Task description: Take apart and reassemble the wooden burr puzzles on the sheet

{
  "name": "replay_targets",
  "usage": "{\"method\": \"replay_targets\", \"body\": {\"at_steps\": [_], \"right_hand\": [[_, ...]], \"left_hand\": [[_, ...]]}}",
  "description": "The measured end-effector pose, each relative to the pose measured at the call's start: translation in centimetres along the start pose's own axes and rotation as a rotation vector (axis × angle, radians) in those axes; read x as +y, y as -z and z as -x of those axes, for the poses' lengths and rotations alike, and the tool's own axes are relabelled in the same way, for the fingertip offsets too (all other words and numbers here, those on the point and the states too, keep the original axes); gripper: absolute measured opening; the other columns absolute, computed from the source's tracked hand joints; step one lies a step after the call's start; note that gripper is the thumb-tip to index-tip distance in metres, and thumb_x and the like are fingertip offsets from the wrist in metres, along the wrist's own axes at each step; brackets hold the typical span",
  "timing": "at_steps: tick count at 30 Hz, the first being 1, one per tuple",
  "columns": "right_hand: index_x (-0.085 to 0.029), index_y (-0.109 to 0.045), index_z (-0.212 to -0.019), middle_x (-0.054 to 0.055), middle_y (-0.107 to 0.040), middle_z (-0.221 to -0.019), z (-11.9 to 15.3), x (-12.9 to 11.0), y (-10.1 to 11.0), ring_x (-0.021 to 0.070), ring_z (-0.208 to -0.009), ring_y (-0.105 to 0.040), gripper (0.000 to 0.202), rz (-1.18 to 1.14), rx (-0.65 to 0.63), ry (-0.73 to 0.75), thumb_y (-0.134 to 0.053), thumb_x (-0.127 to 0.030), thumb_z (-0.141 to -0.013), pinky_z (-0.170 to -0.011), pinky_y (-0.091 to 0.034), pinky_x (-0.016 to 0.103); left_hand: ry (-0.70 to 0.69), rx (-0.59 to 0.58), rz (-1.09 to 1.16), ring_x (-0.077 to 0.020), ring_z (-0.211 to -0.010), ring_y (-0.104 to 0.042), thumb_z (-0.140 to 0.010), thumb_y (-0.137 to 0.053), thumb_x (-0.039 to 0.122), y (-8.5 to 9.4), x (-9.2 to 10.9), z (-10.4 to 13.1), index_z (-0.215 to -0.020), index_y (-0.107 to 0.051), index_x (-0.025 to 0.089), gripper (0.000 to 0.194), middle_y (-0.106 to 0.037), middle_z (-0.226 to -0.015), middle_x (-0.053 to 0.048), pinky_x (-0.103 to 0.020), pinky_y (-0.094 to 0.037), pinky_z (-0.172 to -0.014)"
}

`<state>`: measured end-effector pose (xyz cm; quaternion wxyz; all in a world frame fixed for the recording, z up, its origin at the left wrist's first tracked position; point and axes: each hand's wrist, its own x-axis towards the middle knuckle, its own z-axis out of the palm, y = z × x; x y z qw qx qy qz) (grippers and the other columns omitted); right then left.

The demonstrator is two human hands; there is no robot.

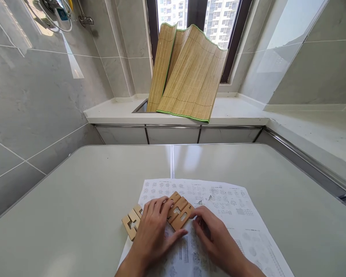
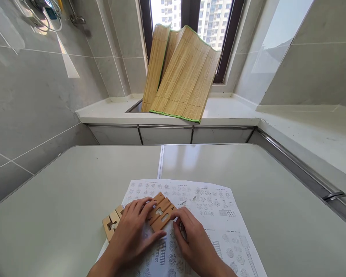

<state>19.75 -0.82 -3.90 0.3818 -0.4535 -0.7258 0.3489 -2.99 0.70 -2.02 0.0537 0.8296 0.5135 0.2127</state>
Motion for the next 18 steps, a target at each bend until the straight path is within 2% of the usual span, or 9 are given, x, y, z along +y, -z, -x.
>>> {"method": "replay_targets", "body": {"at_steps": [2,5,8,10,12,15,18], "right_hand": [[-0.027,-0.056,-0.110,0.006,-0.065,-0.108,0.1,0.0,-0.1,0.0213,-0.093,-0.066,0.019,0.010,0.014,0.028,-0.043,-0.015,-0.102,-0.079,-0.058,0.034],[-0.028,-0.055,-0.117,0.008,-0.061,-0.118,0.3,0.0,-0.3,0.0254,-0.106,-0.066,0.023,0.098,0.061,0.042,-0.053,-0.017,-0.097,-0.089,-0.061,0.039],[-0.029,-0.051,-0.130,0.011,-0.054,-0.133,0.7,0.3,-0.4,0.0328,-0.123,-0.060,0.049,0.216,0.094,0.024,-0.071,-0.024,-0.086,-0.100,-0.059,0.049],[-0.030,-0.048,-0.137,0.012,-0.049,-0.140,0.9,0.5,-0.5,0.0364,-0.130,-0.055,0.065,0.266,0.084,0.015,-0.078,-0.026,-0.080,-0.103,-0.057,0.054],[-0.032,-0.046,-0.140,0.012,-0.049,-0.142,0.9,0.7,-0.5,0.0378,-0.132,-0.054,0.072,0.296,0.072,0.011,-0.080,-0.025,-0.077,-0.104,-0.056,0.057],[-0.034,-0.043,-0.144,0.011,-0.052,-0.141,0.8,1.0,-0.3,0.0374,-0.131,-0.053,0.075,0.308,0.070,-0.005,-0.079,-0.026,-0.078,-0.105,-0.055,0.058],[-0.034,-0.043,-0.144,0.010,-0.052,-0.142,0.7,1.1,-0.1,0.0362,-0.133,-0.052,0.073,0.298,0.059,-0.020,-0.078,-0.027,-0.080,-0.108,-0.053,0.057]], "left_hand": [[-0.027,-0.018,0.031,-0.0357,-0.118,-0.061,-0.086,-0.077,0.052,-0.1,0.4,-0.1,-0.134,-0.055,0.023,0.060,-0.064,-0.133,-0.014,-0.051,-0.053,-0.097],[-0.036,-0.031,0.063,-0.0305,-0.112,-0.063,-0.101,-0.059,0.031,-0.3,0.8,-0.2,-0.133,-0.053,0.023,0.033,-0.066,-0.129,-0.012,-0.047,-0.054,-0.094],[-0.033,-0.042,0.083,-0.0275,-0.105,-0.065,-0.103,-0.048,0.019,-0.5,1.2,-0.2,-0.131,-0.052,0.022,0.029,-0.067,-0.122,-0.011,-0.044,-0.054,-0.089],[-0.026,-0.039,0.081,-0.0270,-0.100,-0.065,-0.102,-0.049,0.019,-0.6,1.5,-0.1,-0.131,-0.051,0.021,0.029,-0.068,-0.117,-0.010,-0.043,-0.055,-0.086],[-0.008,-0.026,0.060,-0.0270,-0.095,-0.064,-0.102,-0.050,0.022,-0.7,1.8,-0.1,-0.127,-0.053,0.020,0.025,-0.068,-0.111,-0.010,-0.042,-0.055,-0.081],[0.026,-0.011,0.016,-0.0263,-0.085,-0.063,-0.101,-0.052,0.029,-0.8,2.0,0.0,-0.110,-0.058,0.019,0.014,-0.066,-0.099,-0.008,-0.040,-0.053,-0.074],[0.055,-0.006,-0.016,-0.0253,-0.079,-0.060,-0.100,-0.054,0.034,-0.9,2.2,0.0,-0.095,-0.058,0.019,0.016,-0.064,-0.091,-0.007,-0.038,-0.050,-0.069]]}}
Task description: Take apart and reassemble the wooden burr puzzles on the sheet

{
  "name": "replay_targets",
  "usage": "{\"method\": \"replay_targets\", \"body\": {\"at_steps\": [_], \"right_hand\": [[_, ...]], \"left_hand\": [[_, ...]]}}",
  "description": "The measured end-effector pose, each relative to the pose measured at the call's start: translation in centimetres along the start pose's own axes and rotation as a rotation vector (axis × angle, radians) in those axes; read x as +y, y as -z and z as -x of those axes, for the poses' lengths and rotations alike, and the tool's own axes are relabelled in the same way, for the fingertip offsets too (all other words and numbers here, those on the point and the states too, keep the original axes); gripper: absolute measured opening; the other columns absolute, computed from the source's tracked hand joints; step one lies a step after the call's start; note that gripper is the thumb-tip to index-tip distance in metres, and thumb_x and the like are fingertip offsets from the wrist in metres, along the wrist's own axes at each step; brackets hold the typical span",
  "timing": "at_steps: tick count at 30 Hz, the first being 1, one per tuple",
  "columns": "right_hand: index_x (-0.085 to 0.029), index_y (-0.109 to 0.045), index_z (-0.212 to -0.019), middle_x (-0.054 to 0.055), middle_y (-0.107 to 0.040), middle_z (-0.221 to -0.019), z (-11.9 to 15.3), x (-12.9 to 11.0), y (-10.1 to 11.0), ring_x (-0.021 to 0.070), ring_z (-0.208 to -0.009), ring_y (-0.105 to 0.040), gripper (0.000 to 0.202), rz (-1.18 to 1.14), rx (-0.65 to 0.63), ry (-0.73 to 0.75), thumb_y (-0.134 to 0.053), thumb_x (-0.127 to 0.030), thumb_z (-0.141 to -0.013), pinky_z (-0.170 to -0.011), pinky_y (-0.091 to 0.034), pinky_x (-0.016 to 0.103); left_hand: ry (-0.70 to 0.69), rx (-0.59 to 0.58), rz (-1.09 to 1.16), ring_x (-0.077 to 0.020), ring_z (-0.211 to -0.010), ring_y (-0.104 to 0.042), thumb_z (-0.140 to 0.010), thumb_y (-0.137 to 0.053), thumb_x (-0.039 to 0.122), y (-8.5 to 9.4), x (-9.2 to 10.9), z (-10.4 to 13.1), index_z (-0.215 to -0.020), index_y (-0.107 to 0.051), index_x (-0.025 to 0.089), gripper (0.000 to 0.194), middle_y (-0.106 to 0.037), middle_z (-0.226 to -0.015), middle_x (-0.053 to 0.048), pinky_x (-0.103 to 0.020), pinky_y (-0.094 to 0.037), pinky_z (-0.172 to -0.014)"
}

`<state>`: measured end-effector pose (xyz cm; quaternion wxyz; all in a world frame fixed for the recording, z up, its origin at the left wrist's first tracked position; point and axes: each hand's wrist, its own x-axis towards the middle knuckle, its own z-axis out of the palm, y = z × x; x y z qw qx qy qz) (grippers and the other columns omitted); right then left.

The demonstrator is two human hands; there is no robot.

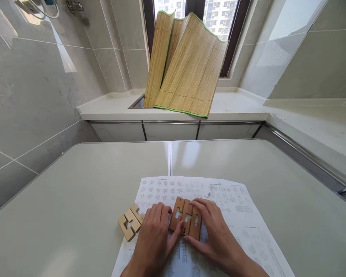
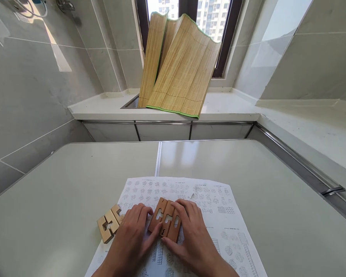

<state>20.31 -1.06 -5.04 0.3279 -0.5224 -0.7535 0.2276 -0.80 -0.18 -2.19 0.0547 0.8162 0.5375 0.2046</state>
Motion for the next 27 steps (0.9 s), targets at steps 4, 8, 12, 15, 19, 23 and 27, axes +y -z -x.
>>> {"method": "replay_targets", "body": {"at_steps": [4,8,12,15,19,23,27], "right_hand": [[-0.032,-0.045,-0.143,0.010,-0.053,-0.142,-0.1,-0.1,0.3,0.0351,-0.134,-0.052,0.070,-0.013,-0.003,-0.004,-0.077,-0.028,-0.081,-0.110,-0.052,0.054],[-0.032,-0.047,-0.142,0.010,-0.054,-0.140,-0.1,-0.1,0.4,0.0353,-0.133,-0.053,0.069,-0.031,-0.001,0.001,-0.078,-0.027,-0.080,-0.109,-0.051,0.055],[-0.033,-0.047,-0.141,0.010,-0.054,-0.139,-0.1,0.0,0.4,0.0359,-0.132,-0.053,0.070,-0.061,0.003,0.003,-0.079,-0.025,-0.080,-0.109,-0.051,0.057],[-0.033,-0.048,-0.140,0.009,-0.055,-0.138,-0.1,0.1,0.5,0.0359,-0.132,-0.054,0.070,-0.065,0.012,0.003,-0.080,-0.024,-0.078,-0.109,-0.051,0.058],[-0.032,-0.050,-0.138,0.009,-0.056,-0.136,-0.2,0.1,0.7,0.0350,-0.130,-0.055,0.070,-0.058,0.020,-0.013,-0.081,-0.024,-0.076,-0.108,-0.053,0.056],[-0.030,-0.050,-0.134,0.010,-0.056,-0.134,-0.3,0.0,1.1,0.0346,-0.127,-0.055,0.067,-0.058,0.017,-0.019,-0.082,-0.027,-0.075,-0.104,-0.055,0.053],[-0.027,-0.049,-0.133,0.011,-0.054,-0.134,-0.5,-0.2,1.5,0.0346,-0.127,-0.055,0.069,-0.078,0.048,0.016,-0.082,-0.026,-0.073,-0.104,-0.055,0.053]], "left_hand": [[0.009,0.002,-0.028,-0.0246,-0.077,-0.059,-0.101,-0.053,0.035,-0.1,0.3,0.1,-0.087,-0.058,0.020,0.021,-0.063,-0.085,-0.006,-0.036,-0.047,-0.067],[-0.009,-0.008,-0.026,-0.0234,-0.076,-0.059,-0.102,-0.049,0.030,-0.4,0.5,0.3,-0.083,-0.057,0.020,0.023,-0.064,-0.084,-0.006,-0.036,-0.046,-0.068],[0.003,-0.024,0.002,-0.0225,-0.075,-0.061,-0.102,-0.048,0.024,-0.4,0.4,0.3,-0.081,-0.055,0.021,0.022,-0.064,-0.083,-0.005,-0.034,-0.047,-0.067],[0.031,-0.031,0.015,-0.0228,-0.075,-0.062,-0.102,-0.049,0.025,-0.2,0.3,0.2,-0.081,-0.053,0.022,0.022,-0.065,-0.082,-0.004,-0.034,-0.048,-0.066],[0.044,-0.015,0.032,-0.0235,-0.075,-0.063,-0.102,-0.051,0.027,-0.2,0.4,0.2,-0.085,-0.055,0.021,0.018,-0.066,-0.083,-0.004,-0.034,-0.048,-0.066],[0.048,0.010,0.045,-0.0238,-0.075,-0.064,-0.101,-0.051,0.029,-0.4,0.5,0.0,-0.090,-0.057,0.021,0.015,-0.066,-0.085,-0.005,-0.034,-0.048,-0.065],[0.047,0.039,0.041,-0.0248,-0.078,-0.065,-0.101,-0.052,0.033,-0.6,0.4,-0.1,-0.097,-0.058,0.021,0.014,-0.066,-0.088,-0.006,-0.035,-0.049,-0.068]]}}
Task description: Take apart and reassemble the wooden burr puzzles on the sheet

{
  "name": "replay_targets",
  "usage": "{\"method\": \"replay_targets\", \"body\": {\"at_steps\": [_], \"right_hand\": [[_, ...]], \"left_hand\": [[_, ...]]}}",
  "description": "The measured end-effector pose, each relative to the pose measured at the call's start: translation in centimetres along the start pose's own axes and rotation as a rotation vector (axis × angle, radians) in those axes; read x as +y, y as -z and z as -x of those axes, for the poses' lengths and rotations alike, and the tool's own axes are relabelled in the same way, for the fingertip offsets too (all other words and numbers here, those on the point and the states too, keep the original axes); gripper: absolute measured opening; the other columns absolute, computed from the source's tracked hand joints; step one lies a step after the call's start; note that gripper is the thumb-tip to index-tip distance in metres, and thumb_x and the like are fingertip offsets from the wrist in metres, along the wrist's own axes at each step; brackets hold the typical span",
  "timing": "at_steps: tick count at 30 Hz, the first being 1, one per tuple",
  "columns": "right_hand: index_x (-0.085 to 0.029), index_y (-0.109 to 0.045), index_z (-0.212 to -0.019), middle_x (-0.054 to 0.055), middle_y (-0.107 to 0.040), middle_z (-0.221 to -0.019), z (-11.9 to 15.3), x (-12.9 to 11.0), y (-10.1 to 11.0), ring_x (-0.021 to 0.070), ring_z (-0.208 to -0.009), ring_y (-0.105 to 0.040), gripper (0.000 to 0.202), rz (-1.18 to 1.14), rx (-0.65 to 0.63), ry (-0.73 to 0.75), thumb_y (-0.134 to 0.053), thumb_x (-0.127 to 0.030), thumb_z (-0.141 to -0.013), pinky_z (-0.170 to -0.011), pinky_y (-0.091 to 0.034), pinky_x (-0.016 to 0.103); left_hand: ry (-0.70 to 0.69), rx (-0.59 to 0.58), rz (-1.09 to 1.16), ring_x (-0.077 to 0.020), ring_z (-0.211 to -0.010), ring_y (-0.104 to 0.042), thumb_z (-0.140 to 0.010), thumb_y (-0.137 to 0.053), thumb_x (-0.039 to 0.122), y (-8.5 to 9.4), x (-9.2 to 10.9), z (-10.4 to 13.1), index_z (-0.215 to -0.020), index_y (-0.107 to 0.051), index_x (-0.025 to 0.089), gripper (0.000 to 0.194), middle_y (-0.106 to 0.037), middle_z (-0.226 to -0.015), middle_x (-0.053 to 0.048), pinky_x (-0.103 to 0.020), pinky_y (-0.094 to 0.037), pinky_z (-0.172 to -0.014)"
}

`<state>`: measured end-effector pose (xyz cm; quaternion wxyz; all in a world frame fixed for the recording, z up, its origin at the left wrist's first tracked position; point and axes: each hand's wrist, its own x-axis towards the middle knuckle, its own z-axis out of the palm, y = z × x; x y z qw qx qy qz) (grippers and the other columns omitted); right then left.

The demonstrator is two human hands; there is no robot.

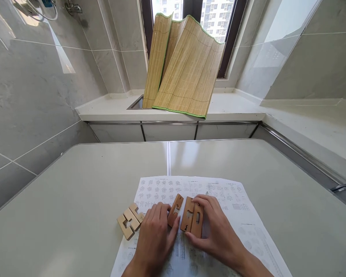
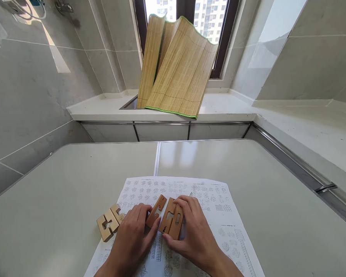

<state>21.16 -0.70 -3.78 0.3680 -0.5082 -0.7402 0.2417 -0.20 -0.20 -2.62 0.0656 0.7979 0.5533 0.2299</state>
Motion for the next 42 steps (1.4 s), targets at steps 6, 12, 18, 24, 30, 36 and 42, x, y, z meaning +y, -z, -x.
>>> {"method": "replay_targets", "body": {"at_steps": [6,12,18,24,30,36,42], "right_hand": [[-0.027,-0.045,-0.134,0.013,-0.054,-0.133,-0.1,-0.9,0.4,0.0359,-0.127,-0.054,0.072,-0.044,0.077,0.126,-0.083,-0.023,-0.072,-0.103,-0.055,0.053],[-0.029,-0.045,-0.132,0.014,-0.055,-0.131,0.0,-1.6,0.5,0.0390,-0.123,-0.057,0.072,-0.029,0.128,0.193,-0.083,-0.022,-0.071,-0.099,-0.056,0.056],[-0.030,-0.046,-0.131,0.014,-0.054,-0.133,0.0,-1.8,0.5,0.0396,-0.124,-0.057,0.072,-0.026,0.159,0.241,-0.084,-0.022,-0.071,-0.098,-0.056,0.058],[-0.031,-0.046,-0.135,0.015,-0.055,-0.136,0.0,-1.5,0.8,0.0396,-0.128,-0.057,0.070,-0.085,0.150,0.227,-0.085,-0.028,-0.077,-0.103,-0.054,0.060],[-0.027,-0.053,-0.135,0.016,-0.058,-0.144,-0.1,-1.0,1.2,0.0383,-0.137,-0.056,0.068,-0.424,0.224,-0.021,-0.082,-0.058,-0.081,-0.113,-0.050,0.057],[-0.029,-0.052,-0.134,0.017,-0.060,-0.145,-0.9,-1.3,1.7,0.0363,-0.141,-0.055,0.077,-0.810,0.089,-0.114,-0.072,-0.077,-0.078,-0.116,-0.048,0.054],[-0.032,-0.054,-0.132,0.016,-0.059,-0.148,-0.8,-1.5,1.5,0.0370,-0.144,-0.051,0.076,-0.935,0.003,-0.097,-0.084,-0.068,-0.073,-0.119,-0.042,0.058]], "left_hand": [[0.014,0.031,-0.009,-0.0271,-0.081,-0.066,-0.101,-0.051,0.036,0.1,-0.1,-0.1,-0.101,-0.059,0.020,0.018,-0.067,-0.089,-0.007,-0.038,-0.051,-0.070],[0.032,0.086,0.107,-0.0267,-0.082,-0.065,-0.102,-0.050,0.039,0.7,0.1,-0.1,-0.103,-0.062,0.021,0.021,-0.067,-0.092,-0.008,-0.036,-0.050,-0.070],[0.118,-0.222,0.628,-0.0176,-0.068,-0.055,-0.105,-0.049,0.043,2.3,1.3,0.0,-0.090,-0.064,0.022,0.030,-0.065,-0.079,-0.003,-0.026,-0.043,-0.064],[0.290,-0.331,0.860,-0.0114,-0.053,-0.048,-0.104,-0.045,0.058,2.5,2.1,-0.5,-0.078,-0.056,0.019,0.048,-0.059,-0.069,0.001,-0.024,-0.037,-0.055],[0.518,-0.444,1.294,-0.0053,-0.043,-0.024,-0.088,-0.061,0.074,2.5,1.9,-1.2,-0.079,-0.048,0.022,0.055,-0.031,-0.057,0.011,-0.020,-0.020,-0.041],[0.564,-0.597,1.468,-0.0046,-0.043,-0.012,-0.088,-0.065,0.071,2.3,1.6,-0.8,-0.085,-0.053,0.020,0.052,-0.025,-0.054,0.013,-0.020,-0.010,-0.040],[0.607,-0.582,1.538,-0.0047,-0.041,-0.014,-0.085,-0.068,0.072,2.0,0.9,-0.6,-0.083,-0.053,0.020,0.053,-0.024,-0.052,0.014,-0.019,-0.011,-0.038]]}}
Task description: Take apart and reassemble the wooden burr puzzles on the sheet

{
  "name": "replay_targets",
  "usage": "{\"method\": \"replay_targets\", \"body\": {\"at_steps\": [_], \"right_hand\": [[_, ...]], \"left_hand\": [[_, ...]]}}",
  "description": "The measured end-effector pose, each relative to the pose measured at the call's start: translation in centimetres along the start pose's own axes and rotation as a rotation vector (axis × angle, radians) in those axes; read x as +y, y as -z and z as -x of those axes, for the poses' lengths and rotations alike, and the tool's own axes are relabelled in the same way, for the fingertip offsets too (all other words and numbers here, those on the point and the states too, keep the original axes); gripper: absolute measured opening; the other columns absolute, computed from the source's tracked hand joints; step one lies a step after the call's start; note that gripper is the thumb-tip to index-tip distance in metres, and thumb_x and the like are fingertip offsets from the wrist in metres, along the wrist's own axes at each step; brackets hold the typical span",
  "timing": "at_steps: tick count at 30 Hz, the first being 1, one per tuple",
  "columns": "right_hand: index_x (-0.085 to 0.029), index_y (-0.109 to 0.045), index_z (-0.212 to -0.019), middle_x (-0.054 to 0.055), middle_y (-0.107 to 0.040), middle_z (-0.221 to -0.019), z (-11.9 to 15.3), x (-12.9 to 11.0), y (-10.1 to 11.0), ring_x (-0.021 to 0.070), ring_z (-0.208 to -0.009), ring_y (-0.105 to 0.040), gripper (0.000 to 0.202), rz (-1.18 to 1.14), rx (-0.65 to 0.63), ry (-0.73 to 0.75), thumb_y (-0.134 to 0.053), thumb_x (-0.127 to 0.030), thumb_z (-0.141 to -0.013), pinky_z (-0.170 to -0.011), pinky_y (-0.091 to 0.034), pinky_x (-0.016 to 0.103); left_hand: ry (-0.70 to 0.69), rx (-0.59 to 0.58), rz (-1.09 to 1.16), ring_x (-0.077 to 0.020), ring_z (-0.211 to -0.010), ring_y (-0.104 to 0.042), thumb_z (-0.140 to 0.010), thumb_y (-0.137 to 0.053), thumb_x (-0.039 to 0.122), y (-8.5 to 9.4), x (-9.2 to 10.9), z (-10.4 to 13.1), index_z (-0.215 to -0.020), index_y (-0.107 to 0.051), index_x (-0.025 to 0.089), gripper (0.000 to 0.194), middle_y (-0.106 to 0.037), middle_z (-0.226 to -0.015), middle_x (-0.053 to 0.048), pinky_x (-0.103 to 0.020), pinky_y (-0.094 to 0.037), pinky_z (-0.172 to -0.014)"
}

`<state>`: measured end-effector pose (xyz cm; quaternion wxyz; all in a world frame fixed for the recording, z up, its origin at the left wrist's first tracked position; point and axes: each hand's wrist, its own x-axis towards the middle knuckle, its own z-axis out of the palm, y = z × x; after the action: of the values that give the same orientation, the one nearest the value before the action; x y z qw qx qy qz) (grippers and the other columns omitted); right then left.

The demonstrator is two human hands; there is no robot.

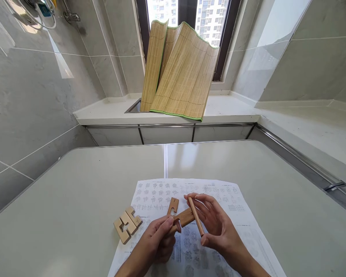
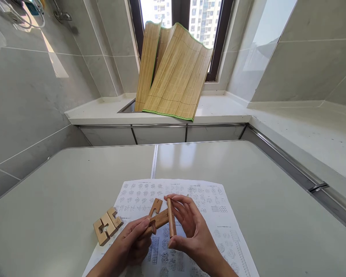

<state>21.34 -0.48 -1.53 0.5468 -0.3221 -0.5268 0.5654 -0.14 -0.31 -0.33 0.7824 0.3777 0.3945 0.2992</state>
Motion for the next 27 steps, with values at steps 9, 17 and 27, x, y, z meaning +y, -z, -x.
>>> {"method": "replay_targets", "body": {"at_steps": [9,17,27], "right_hand": [[-0.032,-0.057,-0.130,0.015,-0.056,-0.151,-0.2,0.8,1.0,0.0379,-0.145,-0.049,0.075,-0.075,-0.078,-0.024,-0.093,-0.057,-0.068,-0.118,-0.041,0.060],[-0.035,-0.060,-0.128,0.012,-0.050,-0.156,0.0,0.6,1.3,0.0380,-0.149,-0.042,0.081,-0.169,-0.107,-0.120,-0.102,-0.044,-0.059,-0.123,-0.034,0.056],[-0.038,-0.057,-0.131,0.009,-0.051,-0.153,0.7,1.0,-0.3,0.0352,-0.148,-0.043,0.083,-0.073,-0.161,-0.194,-0.101,-0.040,-0.061,-0.122,-0.035,0.052]], "left_hand": [[0.025,-0.075,0.045,-0.0042,-0.040,-0.010,-0.088,-0.069,0.064,-0.1,0.3,0.1,-0.083,-0.057,0.019,0.048,-0.023,-0.050,0.014,-0.018,-0.011,-0.036],[0.056,-0.092,0.010,-0.0044,-0.040,-0.011,-0.092,-0.066,0.062,0.3,0.6,0.2,-0.079,-0.050,0.021,0.047,-0.023,-0.051,0.014,-0.018,-0.013,-0.035],[0.020,-0.101,-0.069,-0.0042,-0.036,-0.018,-0.091,-0.064,0.068,0.1,-0.4,0.1,-0.077,-0.040,0.024,0.052,-0.030,-0.049,0.014,-0.018,-0.020,-0.035]]}}
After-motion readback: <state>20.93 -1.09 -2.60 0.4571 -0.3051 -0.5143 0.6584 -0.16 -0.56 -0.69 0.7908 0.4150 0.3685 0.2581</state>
